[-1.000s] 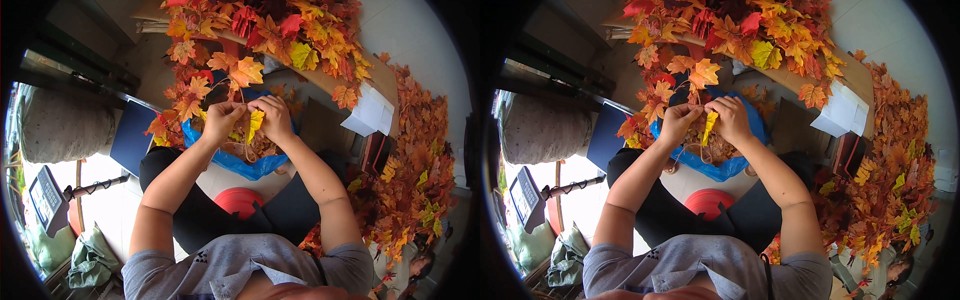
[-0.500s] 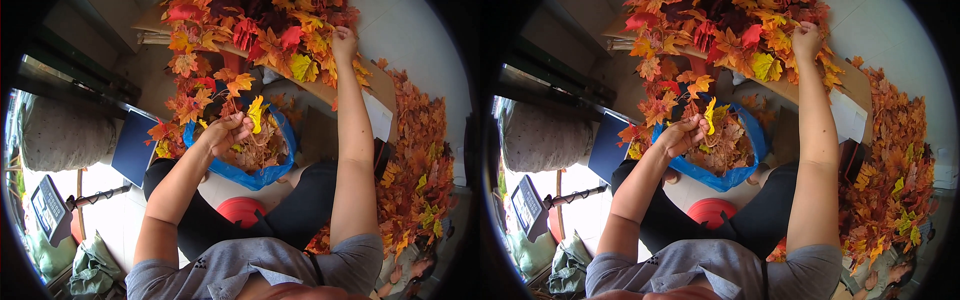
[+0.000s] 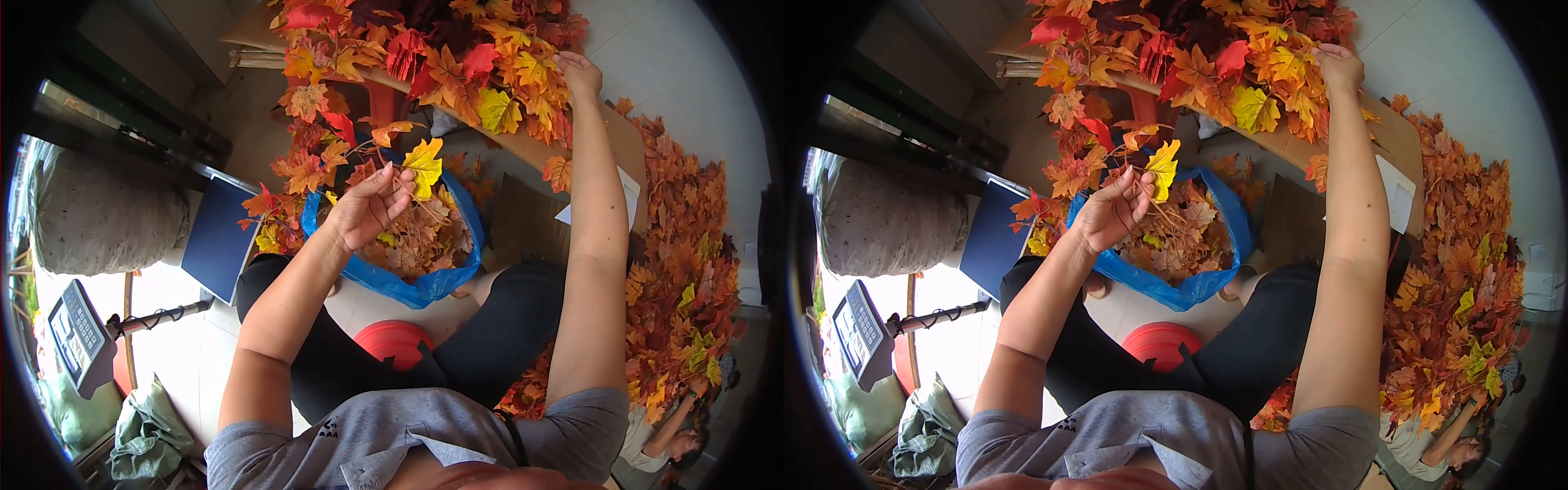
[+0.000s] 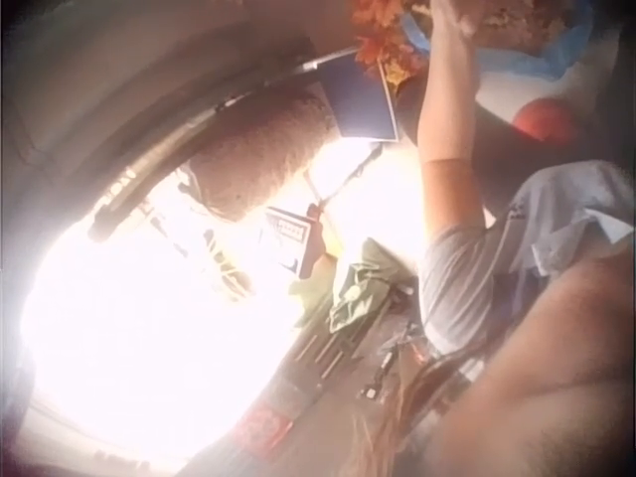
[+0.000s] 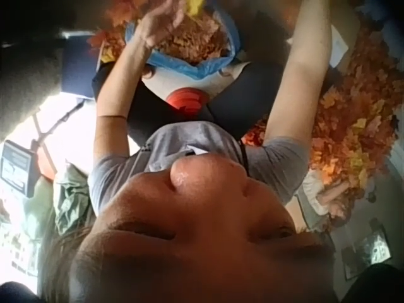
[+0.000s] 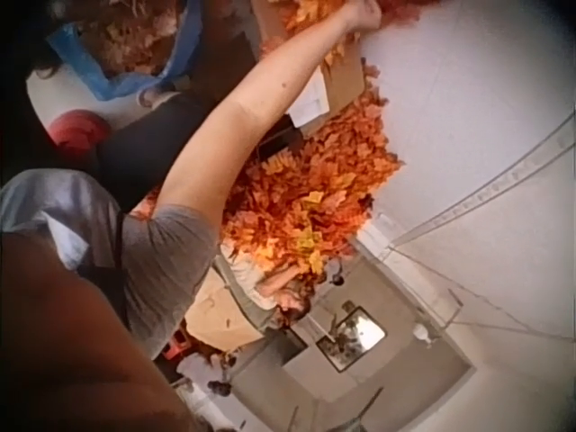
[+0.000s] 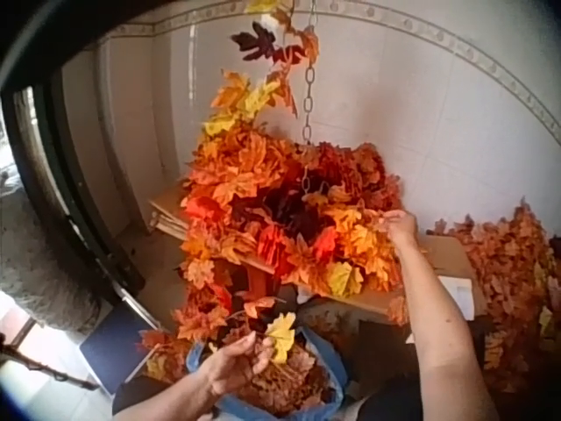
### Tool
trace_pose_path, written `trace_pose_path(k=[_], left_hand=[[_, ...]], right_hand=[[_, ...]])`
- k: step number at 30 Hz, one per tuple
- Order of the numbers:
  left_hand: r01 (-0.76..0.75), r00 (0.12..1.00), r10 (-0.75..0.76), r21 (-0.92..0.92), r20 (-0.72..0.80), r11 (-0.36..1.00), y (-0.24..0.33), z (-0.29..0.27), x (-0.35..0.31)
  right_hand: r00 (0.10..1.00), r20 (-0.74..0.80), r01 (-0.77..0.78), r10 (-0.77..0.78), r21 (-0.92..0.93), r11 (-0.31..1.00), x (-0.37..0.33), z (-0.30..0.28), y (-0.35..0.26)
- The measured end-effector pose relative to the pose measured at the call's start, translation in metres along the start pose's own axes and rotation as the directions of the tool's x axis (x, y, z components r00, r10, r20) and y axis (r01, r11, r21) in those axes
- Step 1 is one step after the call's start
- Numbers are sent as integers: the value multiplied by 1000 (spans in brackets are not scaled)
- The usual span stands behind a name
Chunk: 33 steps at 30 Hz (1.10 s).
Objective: The person assembles an artificial autumn leaf vine by attaching artificial leaves to a plastic stem by hand.
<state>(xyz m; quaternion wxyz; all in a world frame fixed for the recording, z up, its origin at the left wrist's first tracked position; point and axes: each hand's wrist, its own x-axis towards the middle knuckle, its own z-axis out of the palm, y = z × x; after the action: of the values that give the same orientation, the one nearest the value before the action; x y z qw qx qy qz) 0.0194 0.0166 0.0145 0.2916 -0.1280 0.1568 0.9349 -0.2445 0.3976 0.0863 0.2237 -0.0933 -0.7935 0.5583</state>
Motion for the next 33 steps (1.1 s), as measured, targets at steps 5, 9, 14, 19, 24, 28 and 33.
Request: trace_pose_path(k=[5,9,14,19,24,28,33], left_hand=[[22,1000,-21,118,-6,993,-3,16,-2],[-53,992,39,110,123,992,-10,-2,3],[-72,989,59,97,136,993,-13,-5,6],[-28,985,32,-26,167,999,-11,-2,4],[18,946,3,-63,323,998,-5,-2,5],[11,965,-11,0,263,1000,-4,-3,4],[-8,999,3,153,34,988,-9,4,6]], right_hand=[[998,-10,59,-70,-437,898,4,-37,-24],[995,60,104,-84,-575,811,-4,-7,-16],[985,51,162,-167,-623,765,-1,20,-18],[946,188,323,-264,-619,716,32,42,-12],[889,349,457,-298,-624,634,42,40,-25],[825,265,553,-500,-565,612,27,27,-45],[830,347,557,-436,-528,641,27,-5,-60]])
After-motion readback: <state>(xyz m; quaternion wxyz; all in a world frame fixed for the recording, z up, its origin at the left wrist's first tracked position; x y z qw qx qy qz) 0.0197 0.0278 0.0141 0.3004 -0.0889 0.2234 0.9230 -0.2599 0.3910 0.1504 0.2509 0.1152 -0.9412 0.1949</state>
